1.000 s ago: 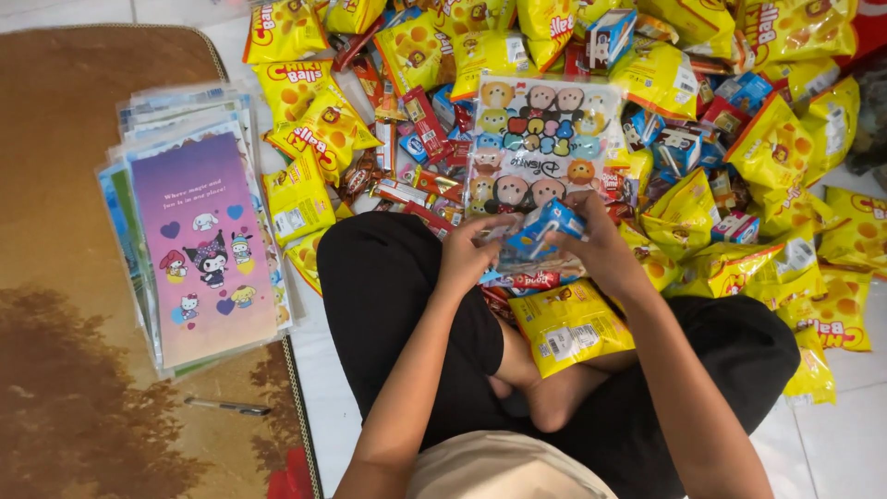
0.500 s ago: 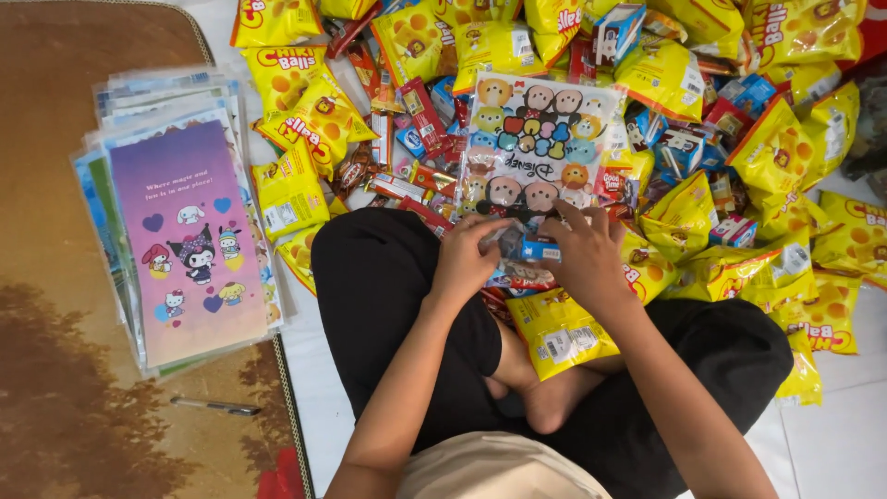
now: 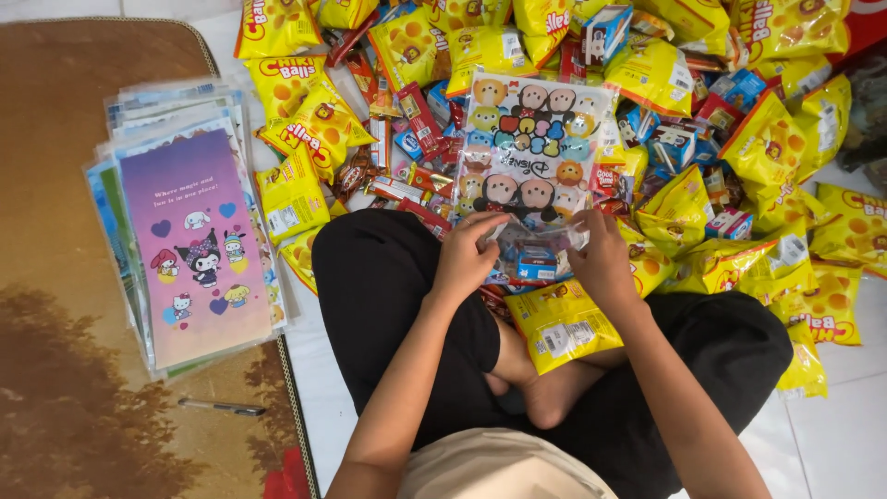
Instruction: Packing small yellow snack bags into larger decorative plastic sleeves while sitting on the floor.
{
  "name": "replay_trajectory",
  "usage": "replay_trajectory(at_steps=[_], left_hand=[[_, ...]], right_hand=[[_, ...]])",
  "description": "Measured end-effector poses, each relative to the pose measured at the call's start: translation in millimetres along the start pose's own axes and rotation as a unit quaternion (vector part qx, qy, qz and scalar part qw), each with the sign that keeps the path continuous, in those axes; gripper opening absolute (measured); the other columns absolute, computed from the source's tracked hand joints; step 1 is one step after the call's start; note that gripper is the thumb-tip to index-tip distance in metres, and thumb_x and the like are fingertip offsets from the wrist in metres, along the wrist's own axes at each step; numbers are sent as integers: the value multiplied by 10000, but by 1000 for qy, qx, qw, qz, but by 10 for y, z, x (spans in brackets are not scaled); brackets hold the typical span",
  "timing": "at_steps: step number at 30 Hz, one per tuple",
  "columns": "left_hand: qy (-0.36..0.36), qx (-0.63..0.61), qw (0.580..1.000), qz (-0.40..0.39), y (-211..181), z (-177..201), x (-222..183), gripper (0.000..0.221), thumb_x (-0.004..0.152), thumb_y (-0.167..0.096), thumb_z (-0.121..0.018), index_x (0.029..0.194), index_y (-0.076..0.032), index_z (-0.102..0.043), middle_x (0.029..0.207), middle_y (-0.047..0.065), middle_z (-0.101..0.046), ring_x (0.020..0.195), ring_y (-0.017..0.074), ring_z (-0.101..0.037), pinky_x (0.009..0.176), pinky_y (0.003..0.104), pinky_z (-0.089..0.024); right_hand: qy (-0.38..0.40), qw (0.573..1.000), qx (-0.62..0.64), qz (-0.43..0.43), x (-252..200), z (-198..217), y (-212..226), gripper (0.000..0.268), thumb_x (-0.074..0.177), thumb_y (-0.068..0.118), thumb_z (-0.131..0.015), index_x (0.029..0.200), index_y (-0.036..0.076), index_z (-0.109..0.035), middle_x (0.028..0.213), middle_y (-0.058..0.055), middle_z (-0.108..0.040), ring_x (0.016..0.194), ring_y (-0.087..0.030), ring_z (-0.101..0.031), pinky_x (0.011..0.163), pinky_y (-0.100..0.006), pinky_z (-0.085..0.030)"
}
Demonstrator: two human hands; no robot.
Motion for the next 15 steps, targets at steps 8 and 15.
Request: replay_trajectory(at_steps=[8, 15], left_hand=[[5, 42, 998, 41, -433, 266, -148, 511, 805, -33, -582, 1278, -155, -733, 1231, 114, -716, 789, 258, -708, 700, 392, -597], [5, 7, 1000, 12, -77, 66, -33, 545, 823, 4, -546, 1327, -120, -711, 1243, 170, -702, 849, 299, -716, 745, 377, -592]], right_hand=[[10, 998, 15, -64, -267, 568, 351, 449, 790, 19, -664, 1218, 150, -638, 1132, -129, -636, 791, -298, -703, 729, -487, -555], [-24, 999, 10, -25, -202, 476, 170, 384, 788, -50, -625, 1142, 88, -680, 1067, -155, -678, 758, -329, -701, 699, -470, -563]])
Point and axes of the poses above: each hand's wrist, its own x-axis towards the middle knuckle, its own z-axis out of the back of the hand, y = z × x, the point moved 5 cm from there along x, towards the middle knuckle
